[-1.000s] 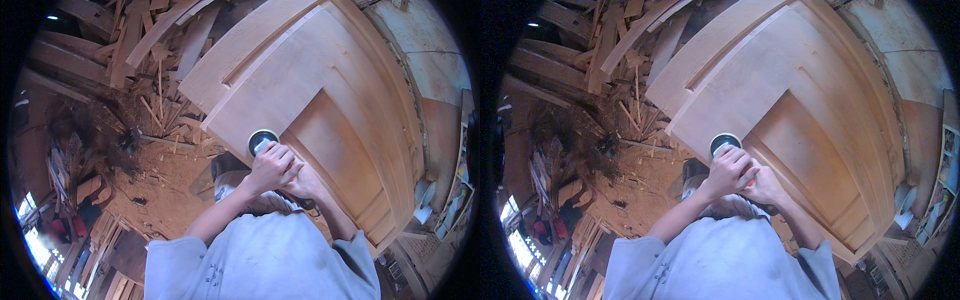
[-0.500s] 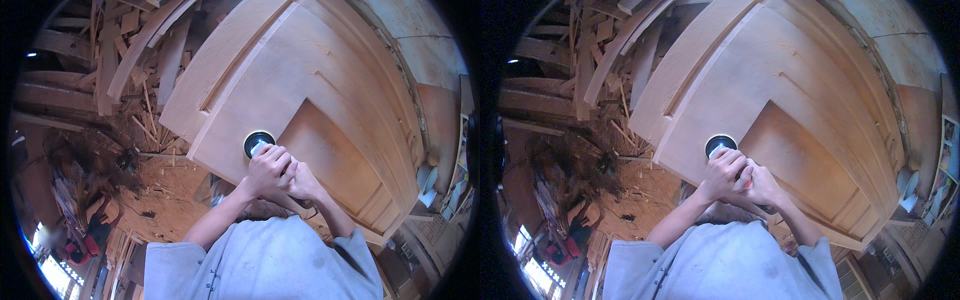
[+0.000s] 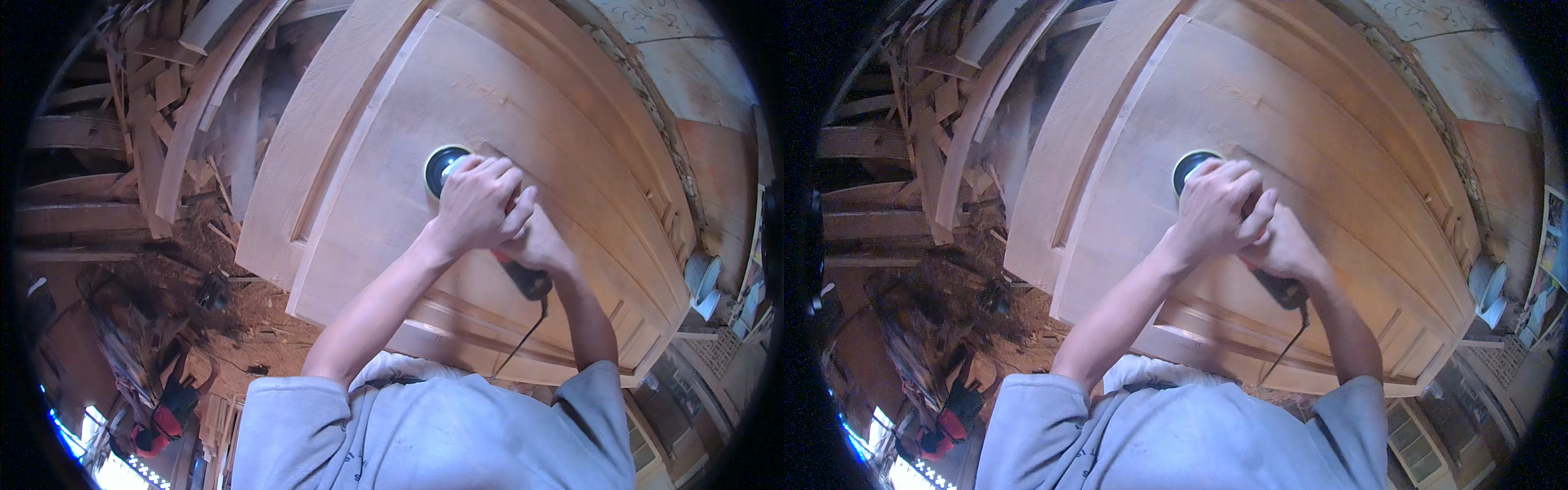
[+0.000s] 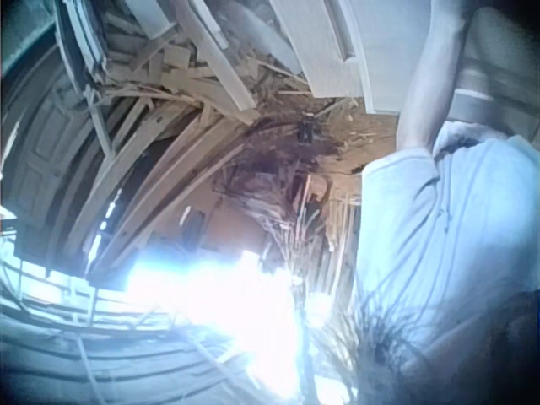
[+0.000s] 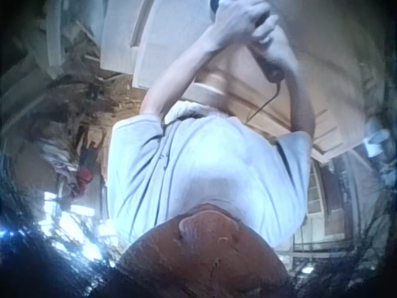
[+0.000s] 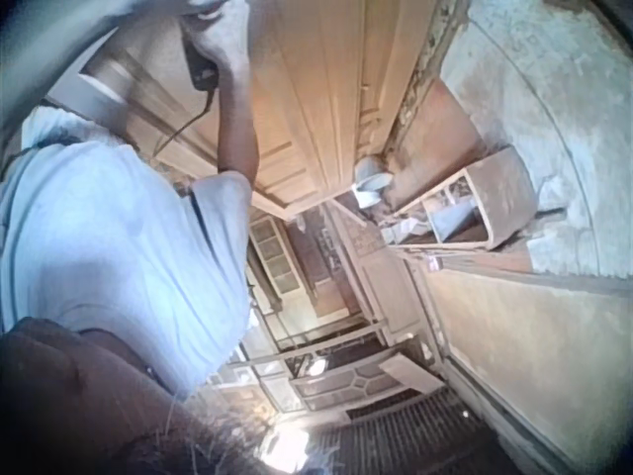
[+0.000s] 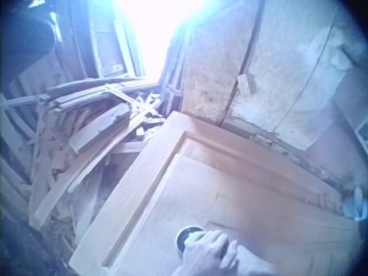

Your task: The person sands the surface and recessed panels of a large wooden door by hand with a block and then using an electric orbital sander.

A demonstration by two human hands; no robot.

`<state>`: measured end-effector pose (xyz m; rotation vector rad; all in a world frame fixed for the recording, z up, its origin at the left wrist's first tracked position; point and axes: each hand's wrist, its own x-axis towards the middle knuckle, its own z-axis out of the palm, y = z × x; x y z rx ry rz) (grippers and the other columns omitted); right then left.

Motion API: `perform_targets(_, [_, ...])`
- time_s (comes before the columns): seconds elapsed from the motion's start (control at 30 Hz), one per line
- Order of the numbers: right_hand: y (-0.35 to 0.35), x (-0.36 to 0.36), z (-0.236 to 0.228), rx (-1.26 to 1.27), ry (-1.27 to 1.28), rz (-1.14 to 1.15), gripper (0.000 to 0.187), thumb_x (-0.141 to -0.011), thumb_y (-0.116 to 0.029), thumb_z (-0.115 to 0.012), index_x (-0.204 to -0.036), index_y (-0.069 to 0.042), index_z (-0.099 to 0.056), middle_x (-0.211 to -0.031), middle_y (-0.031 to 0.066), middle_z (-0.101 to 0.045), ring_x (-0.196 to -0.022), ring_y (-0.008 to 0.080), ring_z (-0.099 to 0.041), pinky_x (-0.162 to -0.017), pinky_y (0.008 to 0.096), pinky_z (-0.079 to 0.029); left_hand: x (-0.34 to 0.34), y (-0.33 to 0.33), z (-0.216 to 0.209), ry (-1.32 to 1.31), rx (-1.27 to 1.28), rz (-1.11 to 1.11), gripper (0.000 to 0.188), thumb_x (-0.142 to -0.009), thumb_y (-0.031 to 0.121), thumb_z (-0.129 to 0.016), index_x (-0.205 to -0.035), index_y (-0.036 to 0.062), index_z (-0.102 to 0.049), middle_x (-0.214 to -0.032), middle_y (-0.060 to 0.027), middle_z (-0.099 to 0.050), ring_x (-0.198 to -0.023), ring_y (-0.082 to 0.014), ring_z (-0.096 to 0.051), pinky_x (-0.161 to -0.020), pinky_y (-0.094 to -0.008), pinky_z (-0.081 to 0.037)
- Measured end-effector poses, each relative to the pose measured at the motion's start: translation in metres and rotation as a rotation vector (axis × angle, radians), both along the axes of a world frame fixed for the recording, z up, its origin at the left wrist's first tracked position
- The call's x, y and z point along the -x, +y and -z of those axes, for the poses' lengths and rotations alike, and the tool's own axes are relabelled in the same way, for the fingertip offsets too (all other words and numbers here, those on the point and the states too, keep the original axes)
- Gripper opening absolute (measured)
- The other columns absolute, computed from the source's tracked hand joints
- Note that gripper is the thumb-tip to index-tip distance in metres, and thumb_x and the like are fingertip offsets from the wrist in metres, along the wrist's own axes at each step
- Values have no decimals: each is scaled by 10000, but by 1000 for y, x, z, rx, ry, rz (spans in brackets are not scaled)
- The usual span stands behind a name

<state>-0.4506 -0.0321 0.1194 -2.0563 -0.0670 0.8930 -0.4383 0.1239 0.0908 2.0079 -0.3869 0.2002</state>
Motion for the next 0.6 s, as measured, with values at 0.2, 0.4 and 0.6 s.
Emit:
perform_targets(0.2, [-13, -69, 3, 28, 79, -35, 405, -787, -149, -738, -1139, -8, -594, -998, 104, -647, -922, 204, -623, -807, 372, -524, -65, -17, 13, -29, 15, -66, 287, -871, 276, -666, -697, 56, -609, -708, -105, -612, -649, -320, -619, -733, -405, -495])
perform_targets(0.4, [-34, -112, 6, -79, -118, -16, 445, -853, -159, -719, -1254, -13, -592, -1173, 92, -631, -1098, 193, -605, -933, 369, -503, -126, -39, 16, -109, 53, -68, 341, -870, 311, -650, -647, 56, -616, -677, -107, -622, -635, -322, -621, -726, -403, -498])
perform_targets(0.6, [-62, -147, 19, 48, -203, 88, 395, -929, -204, -724, -1248, -1, -611, -1146, 61, -647, -1050, 153, -610, -913, 327, -512, -174, -57, 26, -120, 38, -49, 359, -869, 358, -619, -673, 60, -662, -700, -145, -666, -674, -351, -653, -736, -422, -517])
